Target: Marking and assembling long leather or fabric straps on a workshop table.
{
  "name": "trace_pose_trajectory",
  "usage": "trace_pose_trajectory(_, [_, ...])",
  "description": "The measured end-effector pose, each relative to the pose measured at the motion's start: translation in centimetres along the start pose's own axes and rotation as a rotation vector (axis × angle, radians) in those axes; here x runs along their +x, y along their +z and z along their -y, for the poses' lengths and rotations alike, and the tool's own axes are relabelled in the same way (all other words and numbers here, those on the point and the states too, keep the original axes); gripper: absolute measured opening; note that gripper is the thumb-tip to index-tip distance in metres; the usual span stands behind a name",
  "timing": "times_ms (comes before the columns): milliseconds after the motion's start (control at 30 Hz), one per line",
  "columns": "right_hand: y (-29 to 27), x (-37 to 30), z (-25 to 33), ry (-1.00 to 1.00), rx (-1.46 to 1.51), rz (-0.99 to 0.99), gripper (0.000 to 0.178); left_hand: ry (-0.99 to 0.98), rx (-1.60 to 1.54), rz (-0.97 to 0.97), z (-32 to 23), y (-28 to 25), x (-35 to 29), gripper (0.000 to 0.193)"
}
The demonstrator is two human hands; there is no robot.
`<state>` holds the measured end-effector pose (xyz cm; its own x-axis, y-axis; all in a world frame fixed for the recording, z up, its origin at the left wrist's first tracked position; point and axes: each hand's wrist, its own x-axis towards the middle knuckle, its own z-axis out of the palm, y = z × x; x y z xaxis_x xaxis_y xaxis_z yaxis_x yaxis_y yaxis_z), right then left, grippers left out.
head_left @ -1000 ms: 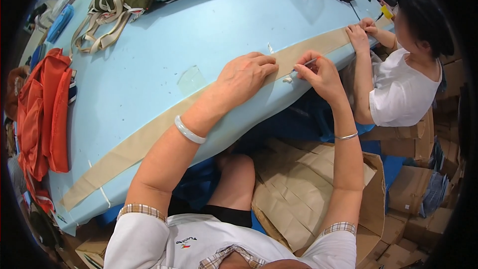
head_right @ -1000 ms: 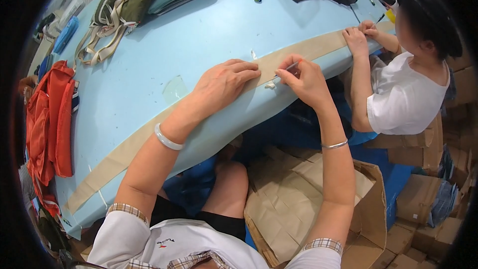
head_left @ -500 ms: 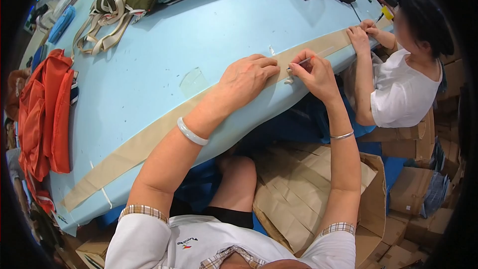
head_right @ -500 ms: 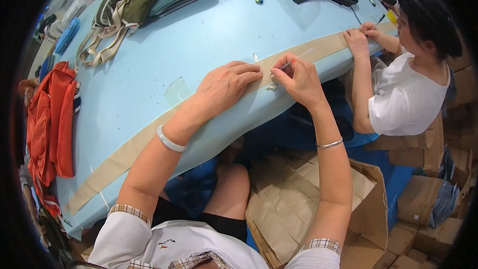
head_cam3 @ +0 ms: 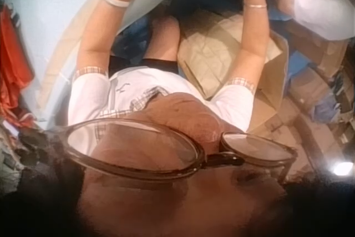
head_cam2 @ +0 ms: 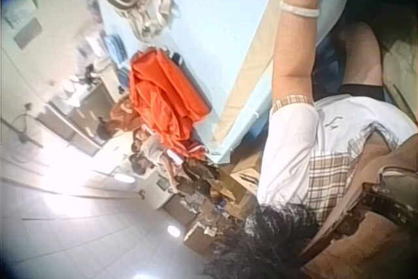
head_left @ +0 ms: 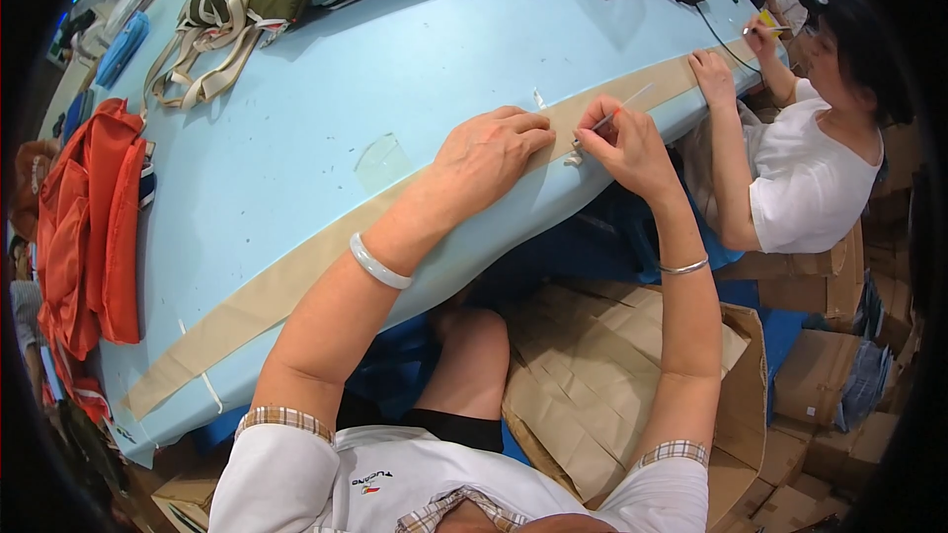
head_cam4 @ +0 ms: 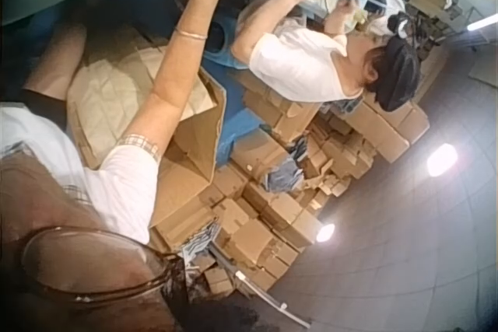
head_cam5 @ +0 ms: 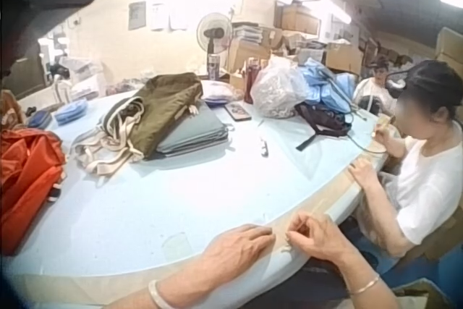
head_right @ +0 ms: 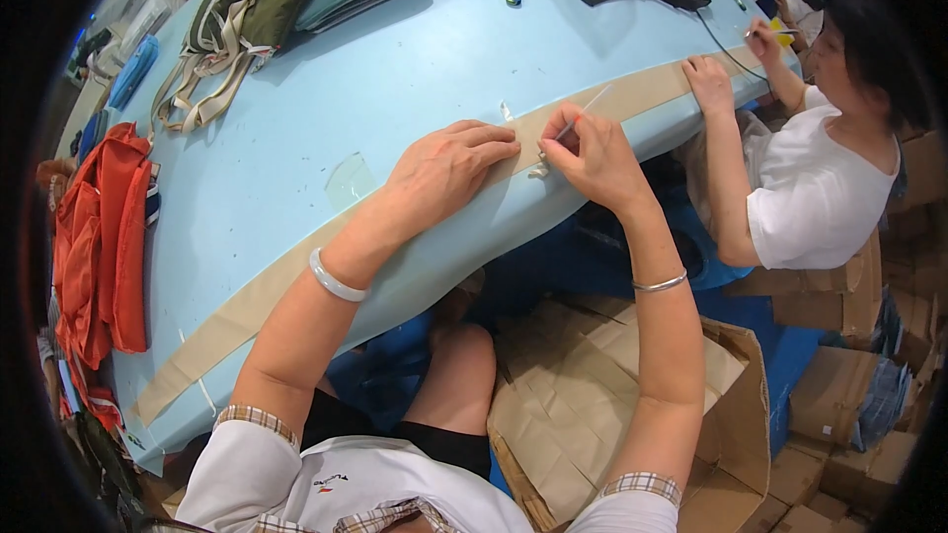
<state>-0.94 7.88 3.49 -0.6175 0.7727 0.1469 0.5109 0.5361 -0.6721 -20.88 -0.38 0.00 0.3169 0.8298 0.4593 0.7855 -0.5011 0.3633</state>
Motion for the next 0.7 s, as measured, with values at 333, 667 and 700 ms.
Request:
trace_pose_trajectory(333, [0.1, -1.1, -0.7, 0.077, 0.184, -0.17, 0.014, -0.002, -0.003, 0.029, -0.3, -0.4, 0.1, 0.026])
trace_pose_trajectory(667, [2.7, -2.6, -0.1, -0.069, 0.061, -0.349, 0.015, -0.269, 0.2, 0.036, -1.1, -2.7, -1.2, 0.029])
trace_pose_trajectory(700, [2.7, -2.7, 0.0, -0.075, 0.059, -0.358, 0.015, -0.302, 0.25, 0.082, -1.2, -3.0, -1.8, 0.028])
